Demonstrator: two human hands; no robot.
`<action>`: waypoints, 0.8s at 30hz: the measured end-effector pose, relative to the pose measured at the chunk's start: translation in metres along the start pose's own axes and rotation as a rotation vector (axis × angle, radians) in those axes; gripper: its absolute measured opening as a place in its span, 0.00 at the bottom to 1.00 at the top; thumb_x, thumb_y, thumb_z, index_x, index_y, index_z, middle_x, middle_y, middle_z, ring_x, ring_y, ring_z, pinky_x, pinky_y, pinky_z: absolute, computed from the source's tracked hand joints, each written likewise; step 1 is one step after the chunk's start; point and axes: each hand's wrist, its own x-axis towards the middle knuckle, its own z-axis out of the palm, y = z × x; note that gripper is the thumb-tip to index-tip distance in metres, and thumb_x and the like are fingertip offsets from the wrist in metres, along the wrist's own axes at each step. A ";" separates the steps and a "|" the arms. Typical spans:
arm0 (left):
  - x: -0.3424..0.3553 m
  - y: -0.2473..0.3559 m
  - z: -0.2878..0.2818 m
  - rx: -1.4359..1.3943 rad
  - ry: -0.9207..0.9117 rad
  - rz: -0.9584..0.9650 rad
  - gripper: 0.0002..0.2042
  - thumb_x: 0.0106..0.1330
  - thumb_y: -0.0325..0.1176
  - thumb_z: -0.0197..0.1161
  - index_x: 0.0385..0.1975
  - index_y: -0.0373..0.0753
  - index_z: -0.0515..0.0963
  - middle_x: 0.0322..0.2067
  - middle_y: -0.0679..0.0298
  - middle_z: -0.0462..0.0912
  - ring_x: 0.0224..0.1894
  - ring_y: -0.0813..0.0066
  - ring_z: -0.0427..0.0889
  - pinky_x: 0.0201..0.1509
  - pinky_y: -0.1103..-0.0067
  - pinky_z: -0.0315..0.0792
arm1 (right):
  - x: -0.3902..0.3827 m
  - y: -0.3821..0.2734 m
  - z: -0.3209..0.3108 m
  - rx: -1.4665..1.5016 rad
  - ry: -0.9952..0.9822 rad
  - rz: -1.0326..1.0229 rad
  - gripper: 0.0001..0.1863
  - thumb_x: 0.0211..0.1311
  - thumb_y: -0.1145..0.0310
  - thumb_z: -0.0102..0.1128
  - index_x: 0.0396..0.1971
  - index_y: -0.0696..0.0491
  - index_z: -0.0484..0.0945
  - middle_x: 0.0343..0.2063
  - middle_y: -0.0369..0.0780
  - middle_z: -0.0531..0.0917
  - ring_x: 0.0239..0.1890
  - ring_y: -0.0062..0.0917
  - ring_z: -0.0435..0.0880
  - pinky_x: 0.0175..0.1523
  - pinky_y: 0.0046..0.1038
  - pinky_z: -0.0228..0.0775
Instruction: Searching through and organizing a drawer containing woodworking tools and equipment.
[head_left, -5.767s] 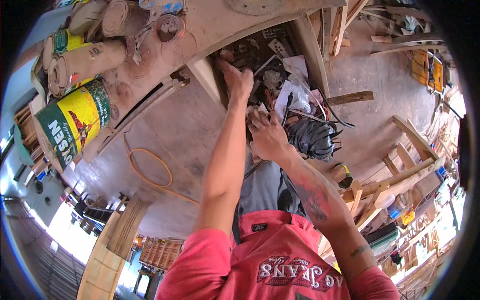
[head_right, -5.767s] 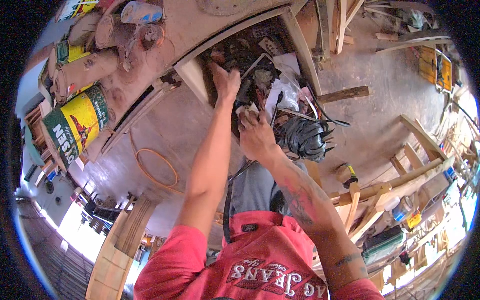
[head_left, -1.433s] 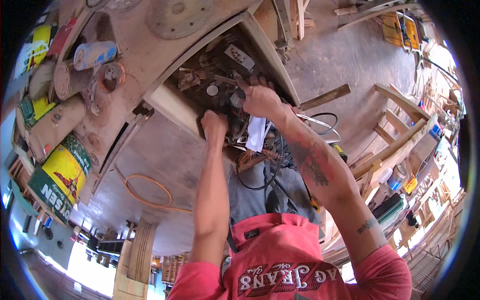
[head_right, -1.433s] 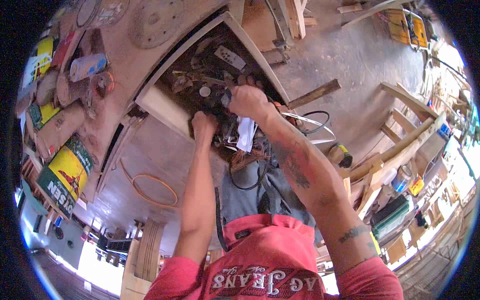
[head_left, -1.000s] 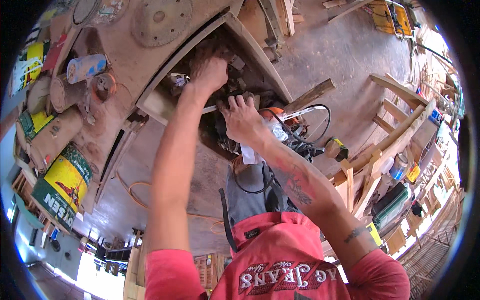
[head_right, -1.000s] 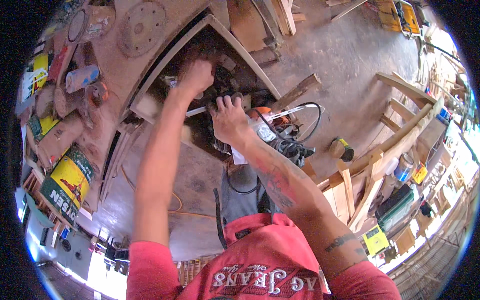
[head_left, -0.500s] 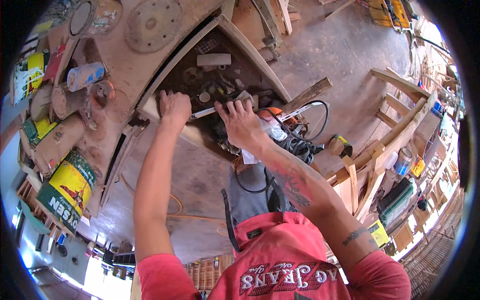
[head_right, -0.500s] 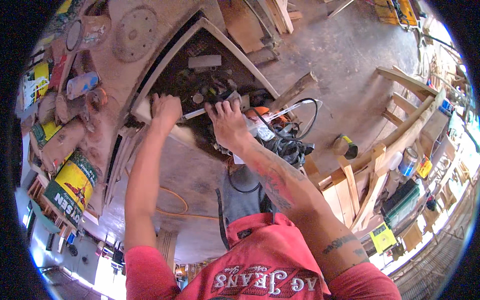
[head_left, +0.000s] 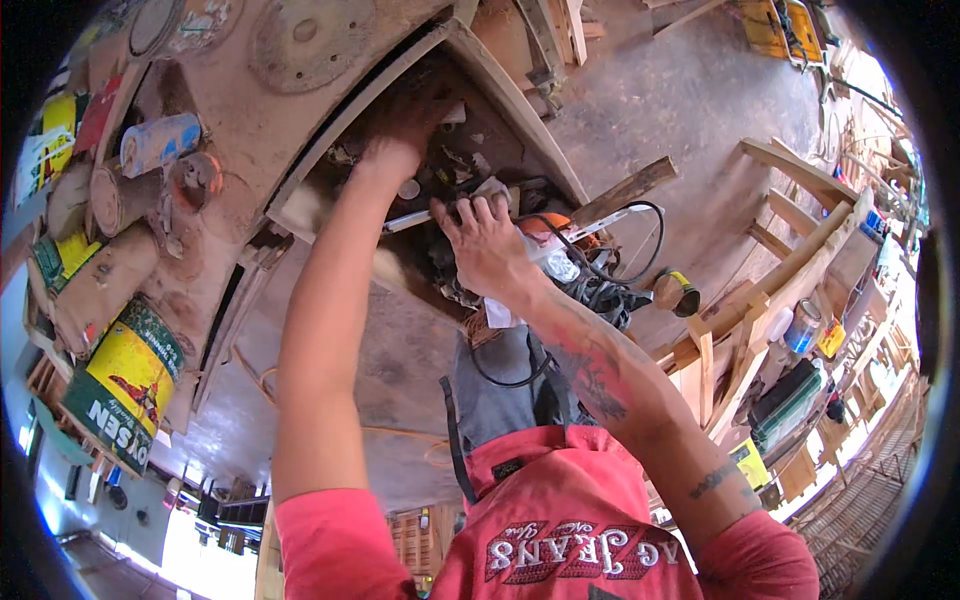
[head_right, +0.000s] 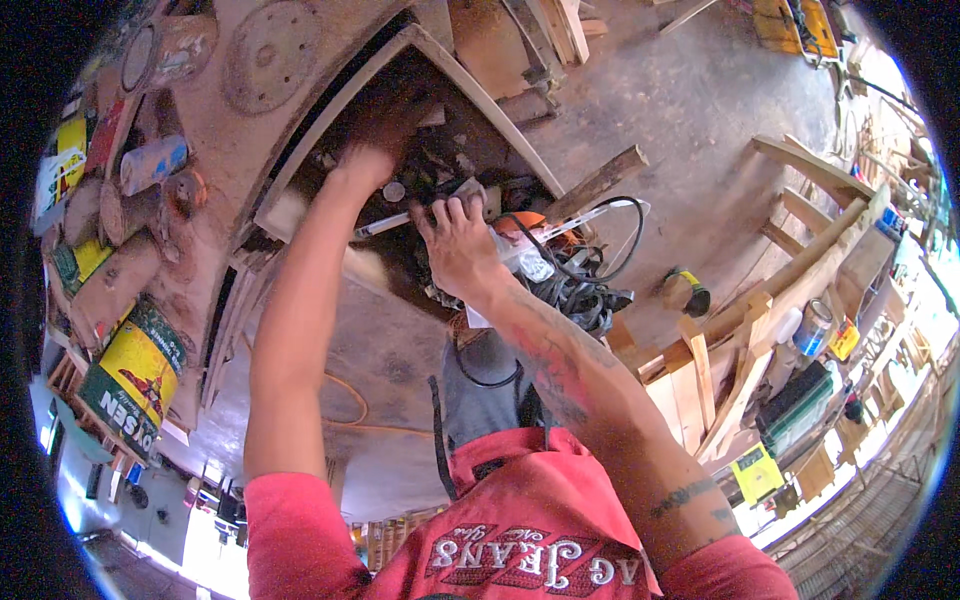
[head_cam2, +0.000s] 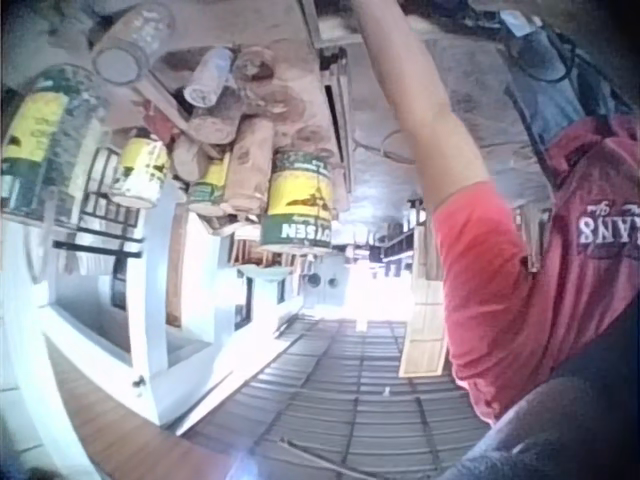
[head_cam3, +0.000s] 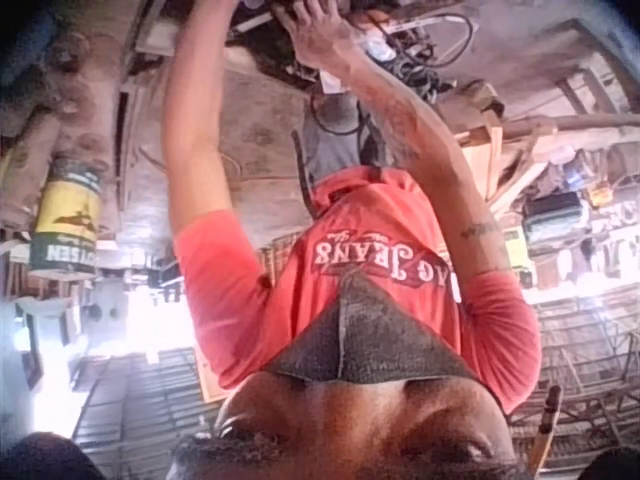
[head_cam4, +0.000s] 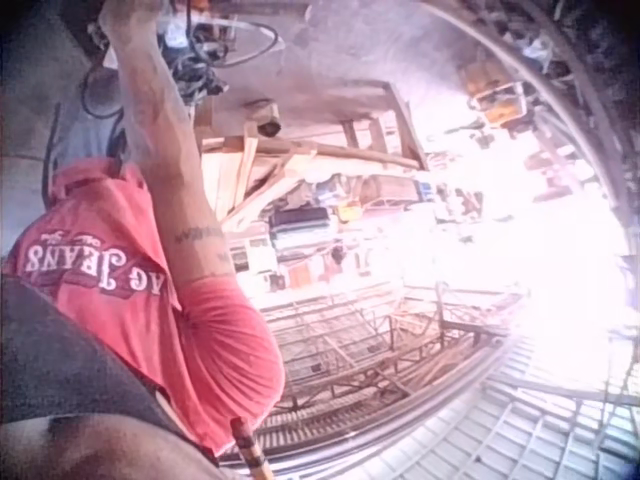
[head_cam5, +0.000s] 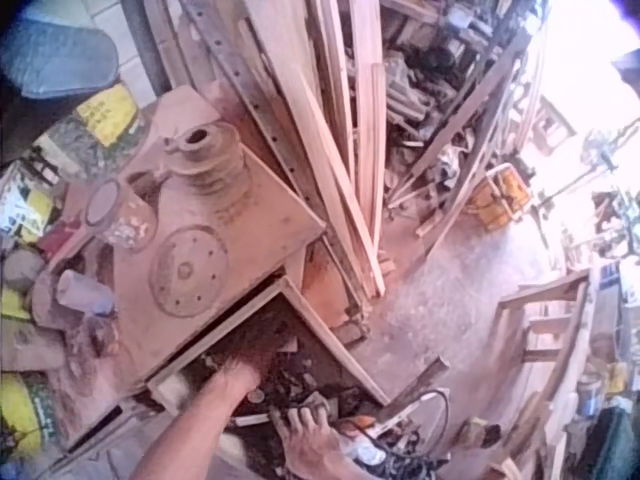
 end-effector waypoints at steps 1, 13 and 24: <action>-0.008 0.005 0.000 -0.013 -0.070 -0.101 0.29 0.62 0.27 0.54 0.67 0.49 0.66 0.63 0.54 0.70 0.60 0.53 0.74 0.65 0.61 0.66 | -0.002 0.003 0.003 0.002 0.012 0.013 0.31 0.60 0.64 0.48 0.66 0.51 0.67 0.41 0.41 0.74 0.49 0.34 0.72 0.63 0.51 0.54; 0.008 0.054 -0.067 -0.021 -0.490 -0.508 0.11 0.62 0.29 0.57 0.40 0.38 0.84 0.43 0.50 0.84 0.51 0.52 0.82 0.55 0.60 0.74 | -0.004 0.006 0.003 0.020 -0.012 0.027 0.38 0.54 0.65 0.54 0.68 0.52 0.62 0.43 0.42 0.73 0.50 0.35 0.71 0.63 0.45 0.56; -0.034 0.026 0.015 0.076 -0.165 -0.234 0.32 0.59 0.31 0.62 0.67 0.45 0.64 0.66 0.50 0.65 0.67 0.48 0.65 0.69 0.60 0.62 | -0.004 0.004 -0.001 0.038 -0.045 0.027 0.39 0.52 0.64 0.56 0.69 0.53 0.62 0.45 0.44 0.73 0.51 0.36 0.71 0.63 0.46 0.56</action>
